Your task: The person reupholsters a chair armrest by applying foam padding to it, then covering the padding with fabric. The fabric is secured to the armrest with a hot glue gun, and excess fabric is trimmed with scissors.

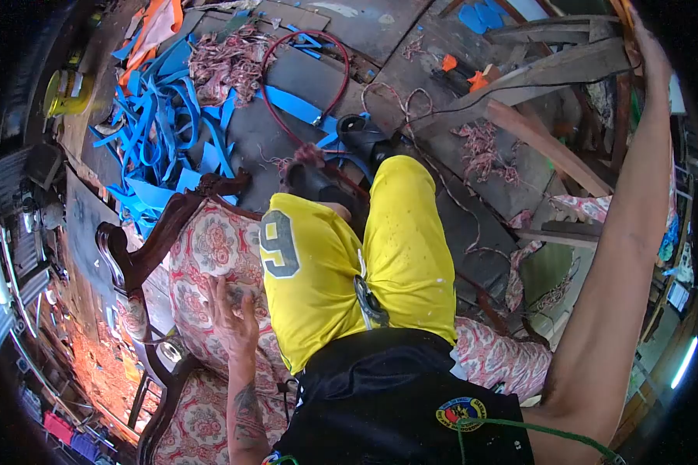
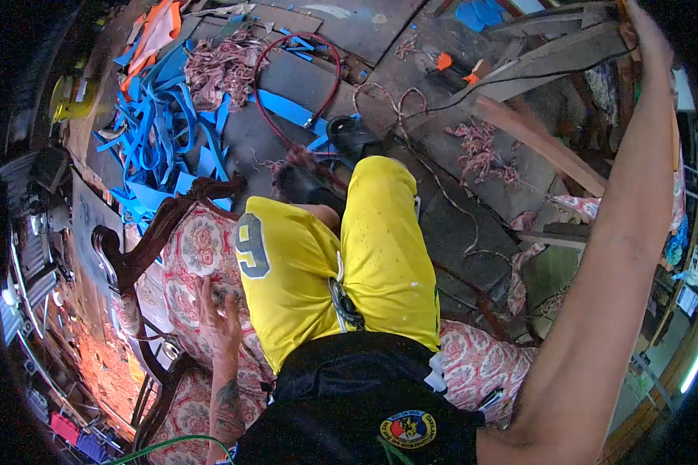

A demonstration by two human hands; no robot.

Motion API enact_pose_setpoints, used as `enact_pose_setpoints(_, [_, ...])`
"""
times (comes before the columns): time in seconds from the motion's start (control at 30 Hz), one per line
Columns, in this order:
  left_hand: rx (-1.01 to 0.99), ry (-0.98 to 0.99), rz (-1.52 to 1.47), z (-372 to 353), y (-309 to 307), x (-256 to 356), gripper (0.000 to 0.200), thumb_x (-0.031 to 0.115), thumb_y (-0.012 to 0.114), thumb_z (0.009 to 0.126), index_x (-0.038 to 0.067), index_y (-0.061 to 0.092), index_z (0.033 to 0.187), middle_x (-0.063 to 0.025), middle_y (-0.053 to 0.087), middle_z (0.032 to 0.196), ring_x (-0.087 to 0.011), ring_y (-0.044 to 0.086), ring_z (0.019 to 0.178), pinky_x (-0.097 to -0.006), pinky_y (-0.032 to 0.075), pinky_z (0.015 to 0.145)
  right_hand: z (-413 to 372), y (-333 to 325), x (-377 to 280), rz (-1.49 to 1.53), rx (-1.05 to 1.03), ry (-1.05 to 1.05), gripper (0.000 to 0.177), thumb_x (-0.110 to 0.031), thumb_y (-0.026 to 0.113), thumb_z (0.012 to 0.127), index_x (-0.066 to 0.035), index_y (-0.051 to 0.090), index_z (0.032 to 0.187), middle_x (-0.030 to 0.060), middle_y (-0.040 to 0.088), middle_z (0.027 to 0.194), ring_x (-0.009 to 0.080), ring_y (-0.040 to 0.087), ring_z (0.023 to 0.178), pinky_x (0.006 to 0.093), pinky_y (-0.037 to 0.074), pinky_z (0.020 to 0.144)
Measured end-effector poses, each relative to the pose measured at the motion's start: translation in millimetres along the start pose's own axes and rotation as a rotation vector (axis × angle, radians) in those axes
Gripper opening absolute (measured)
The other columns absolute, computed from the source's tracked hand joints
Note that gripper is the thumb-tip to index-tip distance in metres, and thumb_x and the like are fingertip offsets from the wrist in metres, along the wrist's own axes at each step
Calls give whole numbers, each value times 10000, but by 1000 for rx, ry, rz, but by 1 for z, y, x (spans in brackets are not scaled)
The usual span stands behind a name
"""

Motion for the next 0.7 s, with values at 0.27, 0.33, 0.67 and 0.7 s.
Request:
enact_pose_setpoints(0.27, [129, 29, 46, -4, 5, -1, 475, 164, 601, 1053, 34, 563, 1508, -251, 517, 1604, -435, 464, 1510, -593, 311, 1232, 15, 28, 26, 191, -123, -146, 1085, -936, 537, 804, -42, 702, 1396, 226, 676, 1410, 342, 617, 1334, 466, 413, 1157])
enact_pose_setpoints(0.33, [130, -19, 64, -4, 7, -1, 462, 182, 568, 1070, 33, 565, 1507, -245, 520, 1604, -427, 465, 1511, -600, 298, 1235, 26, 39, 25, 214, -150, -209, 1162, -1006, 517, 766, -76, 697, 1438, 211, 665, 1448, 324, 599, 1376, 426, 397, 1184])
enact_pose_setpoints(0.67, [175, -82, -68, 2, -3, -4, 443, 215, 429, 1140, 2, 540, 1512, -200, 576, 1553, -366, 482, 1501, -595, 207, 1289, -21, -4, 24, 180, -67, 64, 1102, -964, 546, 807, 53, 807, 1141, 228, 785, 1135, 365, 718, 1127, 462, 516, 976])
enact_pose_setpoints(0.7, [185, -72, -110, 7, -3, -3, 443, 215, 429, 1140, 2, 540, 1512, -200, 576, 1553, -366, 482, 1501, -595, 207, 1289, 10, 5, 41, 2, -36, 23, 1069, -953, 538, 828, 38, 817, 1115, 226, 789, 1114, 370, 715, 1134, 462, 514, 980])
Point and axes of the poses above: each hand's wrist, its own z-axis towards the middle knuckle, its own y-axis out of the palm, x = y × z, the point moved 8 cm from there along z, towards the middle knuckle
